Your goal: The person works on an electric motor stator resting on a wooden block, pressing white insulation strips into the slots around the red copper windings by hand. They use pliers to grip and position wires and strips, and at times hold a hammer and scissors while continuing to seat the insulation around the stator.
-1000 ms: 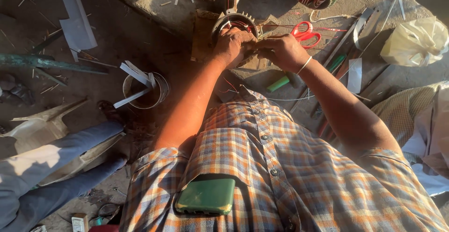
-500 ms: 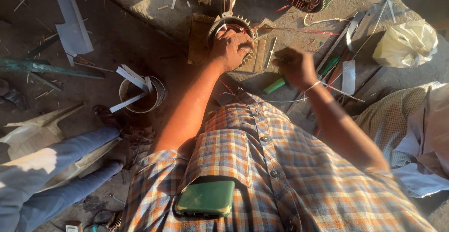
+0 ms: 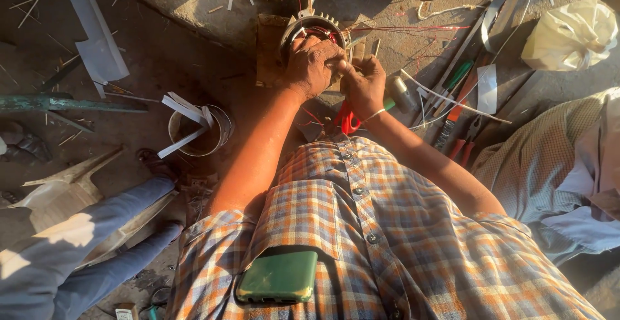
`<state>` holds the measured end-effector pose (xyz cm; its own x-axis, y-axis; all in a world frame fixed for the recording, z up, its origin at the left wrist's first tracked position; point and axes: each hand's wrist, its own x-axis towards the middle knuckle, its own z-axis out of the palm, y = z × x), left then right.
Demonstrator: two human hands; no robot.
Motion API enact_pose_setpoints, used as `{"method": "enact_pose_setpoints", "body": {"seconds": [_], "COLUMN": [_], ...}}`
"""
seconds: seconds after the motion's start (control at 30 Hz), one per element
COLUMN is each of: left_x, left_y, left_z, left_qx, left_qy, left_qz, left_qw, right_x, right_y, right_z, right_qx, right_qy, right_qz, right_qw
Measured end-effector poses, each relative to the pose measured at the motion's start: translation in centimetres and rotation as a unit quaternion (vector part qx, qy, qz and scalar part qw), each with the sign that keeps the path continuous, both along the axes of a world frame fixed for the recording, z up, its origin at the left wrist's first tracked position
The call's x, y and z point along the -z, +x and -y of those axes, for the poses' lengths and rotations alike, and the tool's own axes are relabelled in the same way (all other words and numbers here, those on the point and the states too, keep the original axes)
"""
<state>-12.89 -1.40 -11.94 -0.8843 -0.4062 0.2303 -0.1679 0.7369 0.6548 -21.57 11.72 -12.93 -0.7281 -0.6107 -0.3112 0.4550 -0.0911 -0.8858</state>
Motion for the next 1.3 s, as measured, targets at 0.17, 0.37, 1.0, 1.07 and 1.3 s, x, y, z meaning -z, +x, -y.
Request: {"method": "enact_pose_setpoints", "body": {"seconds": [0.17,0.37,1.0,1.07,1.3], "left_x": [0.3,0.0,0.1,-0.9,-1.2], "left_y": [-0.5,-0.3,0.7,1.8,4.5], "left_z": [-0.2,-0.2,0.2,0.6,0.3], "left_qx": [-0.022,-0.009,0.001,0.018,-0.034], "left_qy": [0.013,0.004,0.034,0.044,0.016], "left_qz": [-0.007,0.028,0.030,-0.010,-0.058], "left_qw": [1.000,1.000,0.999,0.999,0.998], "right_x": [0.8,-0.4,1.5,1.6,-0.5], "right_y": [-0.3,-4.3,-10.3,-11.8,-8.2], "right_z": [-1.6,-6.3,-12.3,-12.7,-8.0], "right_qx": [-0.011,-0.088,-0.056,-0.020,-0.184], "right_qy": [0.043,0.080,0.290,0.303,0.173], "right_qz": [-0.119,-0.419,-0.480,-0.555,-0.176], "right_qw": [0.992,0.900,0.826,0.774,0.951]}}
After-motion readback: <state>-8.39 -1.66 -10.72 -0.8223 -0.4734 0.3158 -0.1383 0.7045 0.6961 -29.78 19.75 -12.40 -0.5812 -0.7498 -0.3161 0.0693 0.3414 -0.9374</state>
